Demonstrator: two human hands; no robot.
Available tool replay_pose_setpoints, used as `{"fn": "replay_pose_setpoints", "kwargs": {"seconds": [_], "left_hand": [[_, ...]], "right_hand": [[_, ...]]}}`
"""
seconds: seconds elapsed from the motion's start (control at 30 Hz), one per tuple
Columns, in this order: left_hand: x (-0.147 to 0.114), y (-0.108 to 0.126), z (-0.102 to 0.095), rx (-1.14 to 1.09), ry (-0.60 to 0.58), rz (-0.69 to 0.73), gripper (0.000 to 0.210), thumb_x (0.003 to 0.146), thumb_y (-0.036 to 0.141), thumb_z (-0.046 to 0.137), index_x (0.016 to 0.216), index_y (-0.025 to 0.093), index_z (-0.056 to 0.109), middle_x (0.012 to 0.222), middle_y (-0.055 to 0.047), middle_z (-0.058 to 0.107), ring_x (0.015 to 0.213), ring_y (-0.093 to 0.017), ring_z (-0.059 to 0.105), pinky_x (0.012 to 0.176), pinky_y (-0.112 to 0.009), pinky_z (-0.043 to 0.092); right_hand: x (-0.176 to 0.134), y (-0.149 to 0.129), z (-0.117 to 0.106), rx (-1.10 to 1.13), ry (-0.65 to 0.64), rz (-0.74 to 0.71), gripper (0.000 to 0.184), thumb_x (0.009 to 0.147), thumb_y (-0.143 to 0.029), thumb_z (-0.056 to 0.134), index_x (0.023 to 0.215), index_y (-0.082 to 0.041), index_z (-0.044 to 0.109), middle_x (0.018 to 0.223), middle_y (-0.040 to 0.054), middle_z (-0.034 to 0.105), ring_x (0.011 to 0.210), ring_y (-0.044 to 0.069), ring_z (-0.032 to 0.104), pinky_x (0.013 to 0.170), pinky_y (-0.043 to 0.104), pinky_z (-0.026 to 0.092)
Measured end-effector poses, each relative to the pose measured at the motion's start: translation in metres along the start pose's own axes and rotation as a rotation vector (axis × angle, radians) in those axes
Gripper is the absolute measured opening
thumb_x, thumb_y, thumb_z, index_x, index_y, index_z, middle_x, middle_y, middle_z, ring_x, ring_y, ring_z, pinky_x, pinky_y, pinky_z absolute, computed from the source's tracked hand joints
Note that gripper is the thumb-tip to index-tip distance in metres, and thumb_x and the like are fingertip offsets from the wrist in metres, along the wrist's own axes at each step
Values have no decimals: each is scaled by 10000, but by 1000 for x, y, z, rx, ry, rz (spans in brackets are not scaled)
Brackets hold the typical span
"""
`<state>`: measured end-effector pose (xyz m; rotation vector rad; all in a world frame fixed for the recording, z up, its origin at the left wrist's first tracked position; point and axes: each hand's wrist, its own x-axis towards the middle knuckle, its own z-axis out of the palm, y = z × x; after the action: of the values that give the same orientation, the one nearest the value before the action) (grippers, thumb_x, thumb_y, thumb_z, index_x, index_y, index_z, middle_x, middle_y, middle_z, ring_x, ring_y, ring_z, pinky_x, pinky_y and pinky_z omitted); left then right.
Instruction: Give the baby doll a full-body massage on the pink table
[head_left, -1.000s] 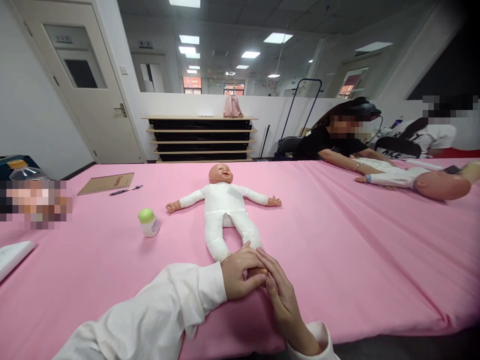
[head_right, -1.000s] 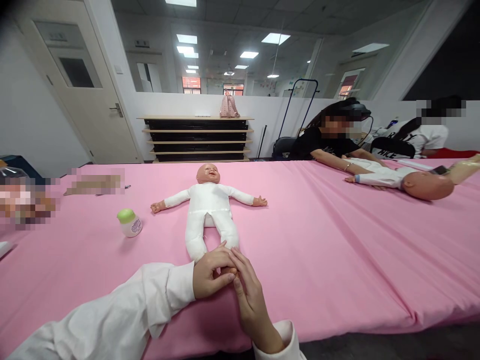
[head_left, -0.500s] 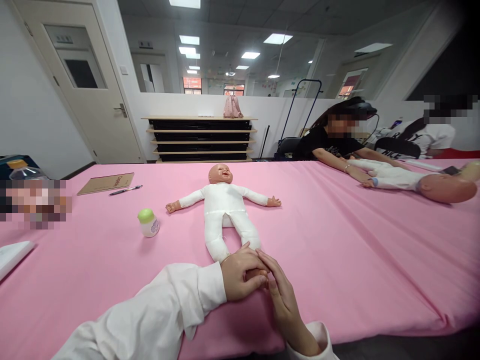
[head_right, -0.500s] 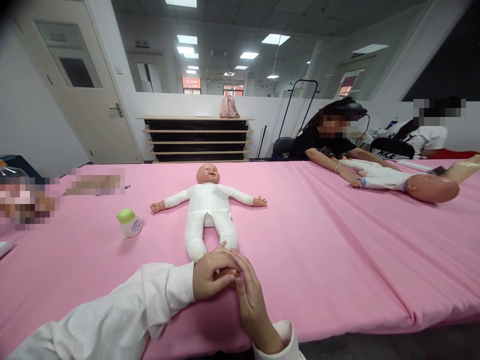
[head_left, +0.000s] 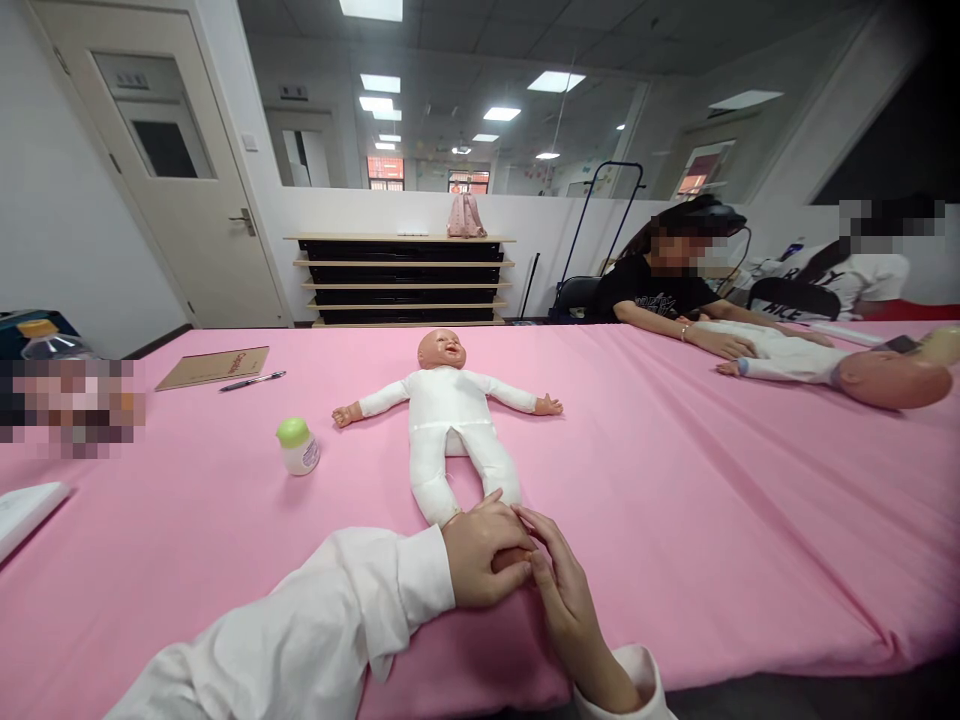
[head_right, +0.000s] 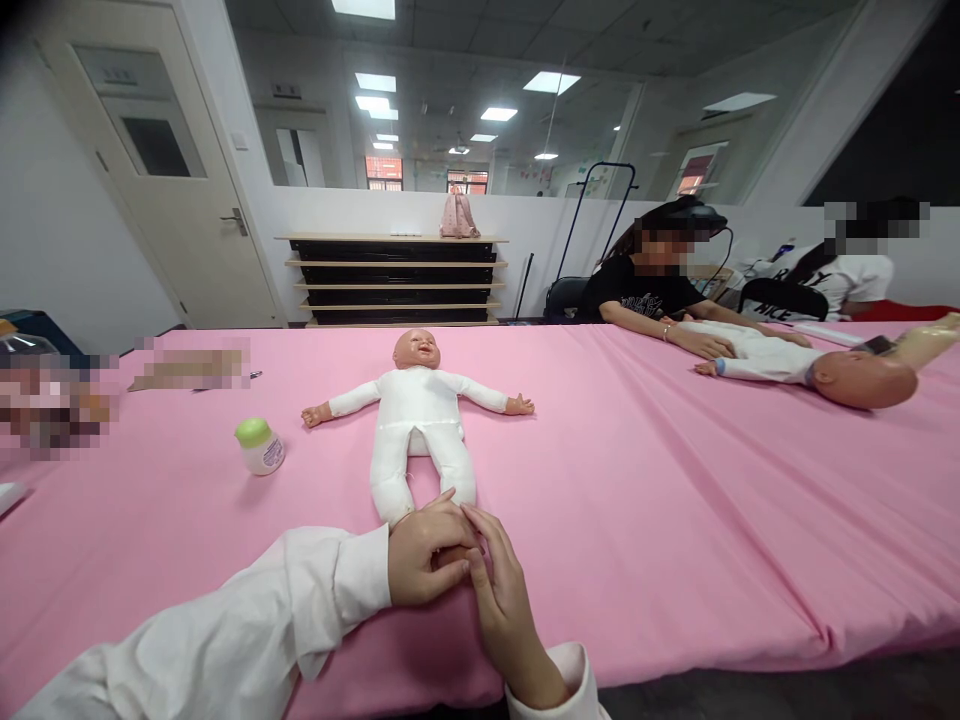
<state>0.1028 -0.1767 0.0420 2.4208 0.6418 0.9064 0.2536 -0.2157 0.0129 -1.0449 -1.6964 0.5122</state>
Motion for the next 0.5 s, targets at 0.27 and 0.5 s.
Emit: {"fn": "replay_pose_setpoints", "kwargs": {"seconds": [0.27, 0.5], "left_hand": [[0, 1, -1, 19, -4, 0, 156, 766, 229, 506, 874, 169, 601, 882, -36, 639, 946, -163, 550, 1087, -452, 174], [-1, 0, 1, 21, -2, -5, 180, 773, 264, 529, 896, 169, 620, 861, -32, 654, 918, -161, 563, 1088, -451, 164]], "right_hand": [[1, -2, -1, -1, -5, 16, 340, 910, -328, 366, 1213, -221, 477, 1189, 87, 541, 1107, 204, 520, 936, 356, 457], [-5, -8, -49, -248, 65, -23, 341, 887, -348, 402, 1189, -230, 506, 1180, 76, 566, 1085, 228, 538, 917, 379, 464]]}}
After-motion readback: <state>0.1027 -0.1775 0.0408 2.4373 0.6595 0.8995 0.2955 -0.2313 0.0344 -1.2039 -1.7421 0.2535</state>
